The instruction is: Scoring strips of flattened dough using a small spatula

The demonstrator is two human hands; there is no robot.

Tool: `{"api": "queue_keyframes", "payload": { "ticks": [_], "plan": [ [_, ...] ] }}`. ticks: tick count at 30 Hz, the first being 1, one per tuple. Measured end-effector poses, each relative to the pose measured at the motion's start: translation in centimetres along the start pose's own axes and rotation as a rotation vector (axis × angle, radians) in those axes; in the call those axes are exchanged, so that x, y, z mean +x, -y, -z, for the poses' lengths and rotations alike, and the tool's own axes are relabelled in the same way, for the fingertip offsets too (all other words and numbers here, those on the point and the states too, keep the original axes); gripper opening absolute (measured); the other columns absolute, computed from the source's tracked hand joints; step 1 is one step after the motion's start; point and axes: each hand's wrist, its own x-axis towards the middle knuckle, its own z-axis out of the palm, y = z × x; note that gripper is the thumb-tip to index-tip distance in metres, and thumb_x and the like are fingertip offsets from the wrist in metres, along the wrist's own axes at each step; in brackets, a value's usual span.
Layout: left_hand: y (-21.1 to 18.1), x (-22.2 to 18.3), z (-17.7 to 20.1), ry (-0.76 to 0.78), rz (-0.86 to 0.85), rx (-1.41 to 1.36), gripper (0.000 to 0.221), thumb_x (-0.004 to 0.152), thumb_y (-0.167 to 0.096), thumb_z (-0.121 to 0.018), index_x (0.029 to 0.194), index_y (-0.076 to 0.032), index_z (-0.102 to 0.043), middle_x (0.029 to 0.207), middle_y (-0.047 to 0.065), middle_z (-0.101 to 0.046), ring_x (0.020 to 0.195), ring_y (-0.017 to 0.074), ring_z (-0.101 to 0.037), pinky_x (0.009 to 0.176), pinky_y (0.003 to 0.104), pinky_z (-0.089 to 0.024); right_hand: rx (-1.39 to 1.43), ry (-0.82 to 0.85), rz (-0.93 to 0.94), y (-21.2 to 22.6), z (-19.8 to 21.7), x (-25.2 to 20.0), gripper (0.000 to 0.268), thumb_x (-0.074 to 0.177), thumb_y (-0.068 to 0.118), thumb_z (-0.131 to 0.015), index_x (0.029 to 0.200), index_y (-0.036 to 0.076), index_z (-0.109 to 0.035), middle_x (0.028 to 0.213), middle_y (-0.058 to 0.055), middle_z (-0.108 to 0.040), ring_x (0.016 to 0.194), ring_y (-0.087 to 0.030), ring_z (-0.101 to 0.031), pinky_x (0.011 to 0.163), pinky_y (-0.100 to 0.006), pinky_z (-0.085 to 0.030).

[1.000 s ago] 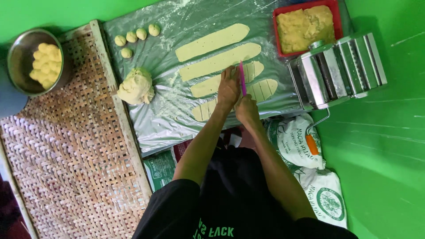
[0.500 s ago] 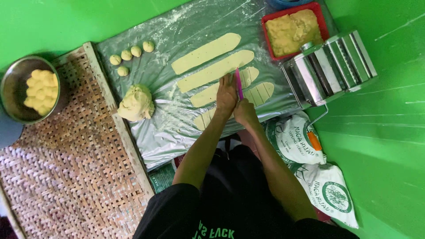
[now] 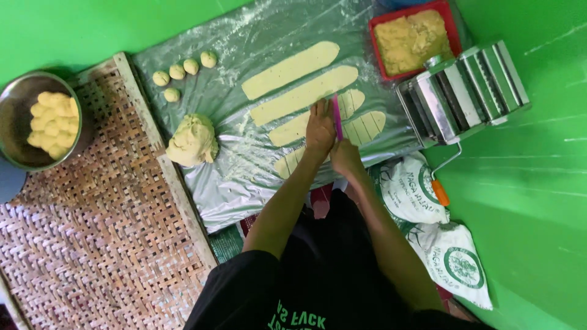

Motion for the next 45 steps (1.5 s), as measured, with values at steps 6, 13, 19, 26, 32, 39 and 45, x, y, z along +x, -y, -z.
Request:
{"api": "queue_keyframes", "payload": {
  "ticks": [6, 13, 19, 26, 32, 39, 45],
  "plan": [
    [0.0, -0.3, 2.8, -0.082, -0.052, -0.003, 0.052, 0.084, -0.006, -0.067, 0.133, 0.011, -0.057, 0.122, 0.02, -0.064, 0.131, 0.0316, -0.043, 0.111, 0.043, -0.034, -0.014, -0.003, -0.025, 1.0, 1.4, 1.1, 0.048, 0.101, 0.027, -0.033, 0.115, -0.012, -0.056, 0.11, -0.044, -0.065, 0.11, -0.058, -0.064, 0.089, -0.063, -0.055],
    [-0.1, -0.5, 1.2, -0.081, 0.001, -0.104, 0.052, 0.086, -0.004, -0.06, 0.136, 0.008, -0.056, 0.126, 0.022, -0.06, 0.13, 0.0331, -0.047, 0.114, 0.042, -0.034, 0.054, 0.003, -0.023, -0.7, 0.2, -1.5, 0.048, 0.101, 0.024, -0.032, 0.115, -0.015, -0.056, 0.111, -0.045, -0.064, 0.11, -0.058, -0.064, 0.086, -0.062, -0.055],
    [1.0, -1.1, -0.1, -0.106, 0.168, -0.388, 0.053, 0.087, -0.002, -0.054, 0.14, 0.005, -0.056, 0.139, 0.019, -0.05, 0.135, 0.0364, -0.046, 0.118, 0.041, -0.036, 0.046, -0.035, 0.023, -1.7, -0.1, 0.6, 0.045, 0.104, 0.023, -0.032, 0.111, -0.015, -0.057, 0.105, -0.045, -0.065, 0.105, -0.058, -0.066, 0.08, -0.062, -0.057],
    [2.3, -3.8, 1.3, -0.147, 0.094, -0.43, 0.044, 0.094, -0.005, -0.058, 0.138, -0.002, -0.062, 0.137, 0.015, -0.058, 0.136, 0.0309, -0.051, 0.12, 0.038, -0.04, 0.01, -0.034, 0.028, -0.8, -0.5, -2.1, 0.046, 0.104, 0.025, -0.03, 0.108, -0.013, -0.056, 0.104, -0.045, -0.065, 0.103, -0.061, -0.065, 0.08, -0.065, -0.056],
    [1.5, -3.6, 2.3, -0.107, 0.083, -0.298, 0.044, 0.096, -0.018, -0.063, 0.14, -0.01, -0.061, 0.136, 0.014, -0.056, 0.134, 0.0321, -0.051, 0.113, 0.042, -0.045, -0.068, -0.056, 0.037, -2.2, -1.6, -1.3, 0.047, 0.105, 0.027, -0.03, 0.107, -0.011, -0.057, 0.102, -0.044, -0.066, 0.103, -0.06, -0.065, 0.083, -0.065, -0.055],
    [1.3, -3.0, 1.3, -0.165, 0.128, -0.221, 0.037, 0.097, -0.027, -0.064, 0.132, -0.018, -0.067, 0.131, 0.009, -0.054, 0.128, 0.0314, -0.053, 0.095, 0.042, -0.053, -0.03, -0.04, -0.028, -1.4, -1.3, -3.0, 0.048, 0.105, 0.029, -0.03, 0.11, -0.01, -0.059, 0.103, -0.042, -0.067, 0.103, -0.059, -0.066, 0.079, -0.064, -0.057],
    [1.0, -2.9, 3.0, -0.12, 0.153, -0.228, 0.035, 0.097, -0.029, -0.062, 0.129, -0.017, -0.068, 0.129, 0.009, -0.054, 0.123, 0.0331, -0.055, 0.09, 0.044, -0.055, -0.142, -0.071, -0.026, -6.7, -3.5, 0.3, 0.045, 0.106, 0.026, -0.031, 0.11, -0.009, -0.059, 0.098, -0.041, -0.068, 0.1, -0.057, -0.069, 0.077, -0.062, -0.057]
  ]
}}
